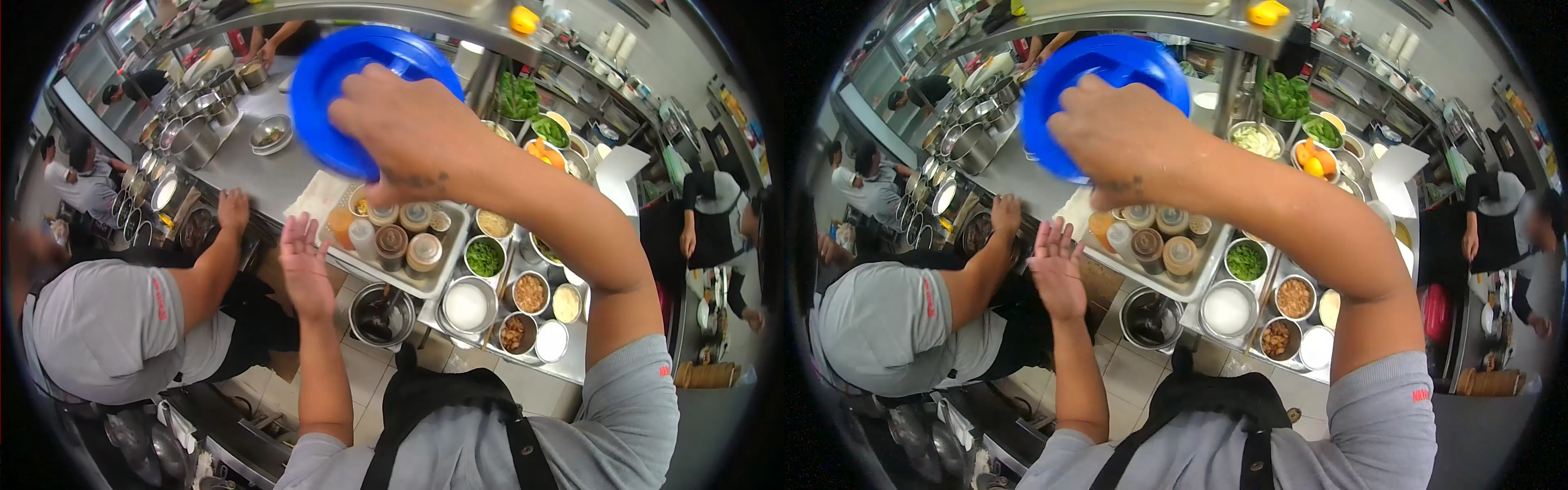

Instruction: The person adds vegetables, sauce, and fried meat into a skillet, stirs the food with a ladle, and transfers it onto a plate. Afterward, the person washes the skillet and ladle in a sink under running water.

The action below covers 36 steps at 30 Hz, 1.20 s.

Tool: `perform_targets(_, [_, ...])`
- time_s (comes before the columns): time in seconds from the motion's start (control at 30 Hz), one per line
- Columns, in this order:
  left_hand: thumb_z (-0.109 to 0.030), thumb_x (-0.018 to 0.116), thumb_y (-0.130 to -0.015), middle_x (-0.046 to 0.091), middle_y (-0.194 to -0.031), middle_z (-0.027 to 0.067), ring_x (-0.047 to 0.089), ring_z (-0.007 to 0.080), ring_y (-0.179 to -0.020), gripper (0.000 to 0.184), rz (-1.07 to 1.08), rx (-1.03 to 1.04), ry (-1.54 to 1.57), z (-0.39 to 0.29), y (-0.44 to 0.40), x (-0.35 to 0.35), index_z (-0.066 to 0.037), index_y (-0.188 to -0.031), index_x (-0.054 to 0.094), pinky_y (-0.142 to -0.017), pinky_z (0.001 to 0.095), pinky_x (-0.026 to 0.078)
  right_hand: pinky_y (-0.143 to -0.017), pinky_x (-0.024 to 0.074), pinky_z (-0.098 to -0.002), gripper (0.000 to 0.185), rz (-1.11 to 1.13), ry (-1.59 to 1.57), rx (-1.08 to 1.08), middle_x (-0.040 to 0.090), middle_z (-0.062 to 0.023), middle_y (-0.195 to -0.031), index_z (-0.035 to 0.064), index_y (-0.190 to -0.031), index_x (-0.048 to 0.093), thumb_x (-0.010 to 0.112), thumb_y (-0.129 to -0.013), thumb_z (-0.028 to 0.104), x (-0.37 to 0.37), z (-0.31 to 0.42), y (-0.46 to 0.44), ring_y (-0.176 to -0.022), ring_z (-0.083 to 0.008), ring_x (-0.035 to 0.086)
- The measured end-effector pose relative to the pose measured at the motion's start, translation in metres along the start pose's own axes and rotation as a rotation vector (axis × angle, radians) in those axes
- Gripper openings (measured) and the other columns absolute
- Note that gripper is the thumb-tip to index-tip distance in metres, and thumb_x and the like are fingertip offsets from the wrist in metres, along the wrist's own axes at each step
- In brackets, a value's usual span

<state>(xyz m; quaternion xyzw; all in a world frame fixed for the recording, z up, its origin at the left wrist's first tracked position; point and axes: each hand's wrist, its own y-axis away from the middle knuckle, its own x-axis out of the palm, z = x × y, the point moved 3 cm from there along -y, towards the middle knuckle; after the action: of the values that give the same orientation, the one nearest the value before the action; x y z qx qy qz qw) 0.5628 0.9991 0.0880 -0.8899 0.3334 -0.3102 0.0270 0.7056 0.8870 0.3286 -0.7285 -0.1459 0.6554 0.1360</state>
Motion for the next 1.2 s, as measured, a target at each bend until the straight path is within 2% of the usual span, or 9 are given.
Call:
perform_targets(0.13, [-0.081, 0.046, -0.074, 0.025, -0.152, 0.0142, 0.031, 0.0307, -0.136, 0.106, 0.333, -0.254, 0.630, -0.024, 0.040, 0.003, -0.012, -0.149, 0.019, -0.107, 0.0531, 0.030, -0.075, 0.0497, -0.0384, 0.046, -0.102, -0.305, -0.249, 0.050, -0.0103, -0.092, 0.0073, -0.090, 0.053, 0.078, -0.053, 0.020, -0.049, 0.042, 0.079, -0.095, -0.0302, 0.053])
perform_targets(0.2, [-0.082, 0.050, -0.070, 0.024, -0.153, 0.0130, 0.030, 0.0310, -0.136, 0.110, -0.055, -0.073, 0.297, -0.050, 0.088, 0.022, -0.013, -0.149, 0.018, -0.109, 0.0549, 0.029, -0.075, 0.0487, -0.0384, 0.044, -0.077, -0.380, -0.422, 0.048, -0.0092, -0.090, 0.0080, -0.088, 0.051, 0.077, -0.054, 0.022, -0.039, 0.067, 0.131, -0.092, -0.0284, 0.053])
perform_targets(0.33, [-0.081, 0.053, -0.070, 0.026, -0.152, 0.0126, 0.031, 0.0317, -0.136, 0.110, -0.059, -0.168, 0.373, -0.030, 0.229, 0.031, -0.014, -0.149, 0.018, -0.110, 0.0544, 0.029, -0.091, 0.0437, -0.0434, 0.053, -0.151, -0.331, -0.607, 0.050, -0.0143, -0.117, 0.0066, -0.096, 0.054, 0.078, -0.054, 0.028, -0.018, 0.105, 0.254, -0.113, -0.0324, 0.051])
perform_targets(0.47, [-0.072, 0.058, -0.075, 0.027, -0.152, 0.0089, 0.029, 0.0320, -0.137, 0.101, -0.116, -0.158, 0.450, 0.021, 0.382, 0.013, -0.014, -0.149, 0.022, -0.112, 0.0552, 0.021, -0.108, 0.0299, -0.0495, 0.084, 0.057, -1.070, 0.033, 0.028, -0.0308, -0.142, 0.0031, -0.121, 0.046, 0.084, -0.061, 0.048, 0.004, 0.112, 0.374, -0.135, -0.0476, 0.024])
perform_targets(0.6, [-0.082, 0.059, -0.062, 0.025, -0.153, 0.0110, 0.028, 0.0327, -0.137, 0.118, -0.058, -0.193, 0.314, 0.059, 0.486, 0.061, -0.013, -0.149, 0.018, -0.110, 0.0591, 0.022, -0.099, 0.0365, -0.0407, 0.069, -0.009, -1.248, 0.425, 0.046, -0.0216, -0.122, 0.0032, -0.120, 0.044, 0.079, -0.071, 0.037, 0.011, 0.137, 0.481, -0.118, -0.0363, 0.043])
perform_targets(0.77, [-0.082, 0.057, -0.065, 0.025, -0.152, 0.0138, 0.033, 0.0343, -0.134, 0.118, -0.223, -0.303, 0.226, 0.044, 0.586, 0.119, -0.008, -0.148, 0.017, -0.106, 0.0589, 0.031, -0.094, 0.0386, -0.0402, 0.075, 0.039, -1.276, 0.155, 0.049, -0.0186, -0.112, 0.0024, -0.120, 0.043, 0.081, -0.066, 0.037, -0.038, 0.146, 0.542, -0.110, -0.0356, 0.046])
perform_targets(0.87, [-0.076, 0.055, -0.072, 0.027, -0.150, 0.0162, 0.033, 0.0372, -0.133, 0.111, -0.050, -0.301, 0.808, 0.099, 0.681, -0.002, -0.006, -0.148, 0.017, -0.108, 0.0535, 0.030, -0.092, 0.0404, -0.0406, 0.085, 0.073, -1.299, 0.194, 0.049, -0.0204, -0.113, 0.0003, -0.124, 0.037, 0.083, -0.062, 0.034, -0.066, 0.154, 0.557, -0.110, -0.0354, 0.047])
perform_targets(0.93, [-0.071, 0.055, -0.072, 0.027, -0.150, 0.0158, 0.034, 0.0369, -0.132, 0.107, -0.358, -0.123, 0.277, 0.074, 0.665, 0.119, -0.006, -0.148, 0.018, -0.108, 0.0533, 0.030, -0.094, 0.0405, -0.0410, 0.090, 0.091, -1.341, 0.097, 0.047, -0.0207, -0.116, -0.0012, -0.128, 0.033, 0.083, -0.061, 0.032, -0.069, 0.162, 0.576, -0.113, -0.0351, 0.047])
perform_targets(1.2, [-0.069, 0.060, -0.072, 0.032, -0.148, 0.0096, 0.035, 0.0301, -0.133, 0.101, -0.165, -0.135, 0.561, 0.100, 0.710, 0.229, -0.011, -0.147, 0.025, -0.110, 0.0485, 0.028, -0.097, 0.0344, -0.0449, 0.099, 0.003, -1.147, -0.439, 0.045, -0.0213, -0.120, -0.0033, -0.136, 0.026, 0.081, -0.059, 0.027, -0.119, 0.160, 0.648, -0.111, -0.0382, 0.045])
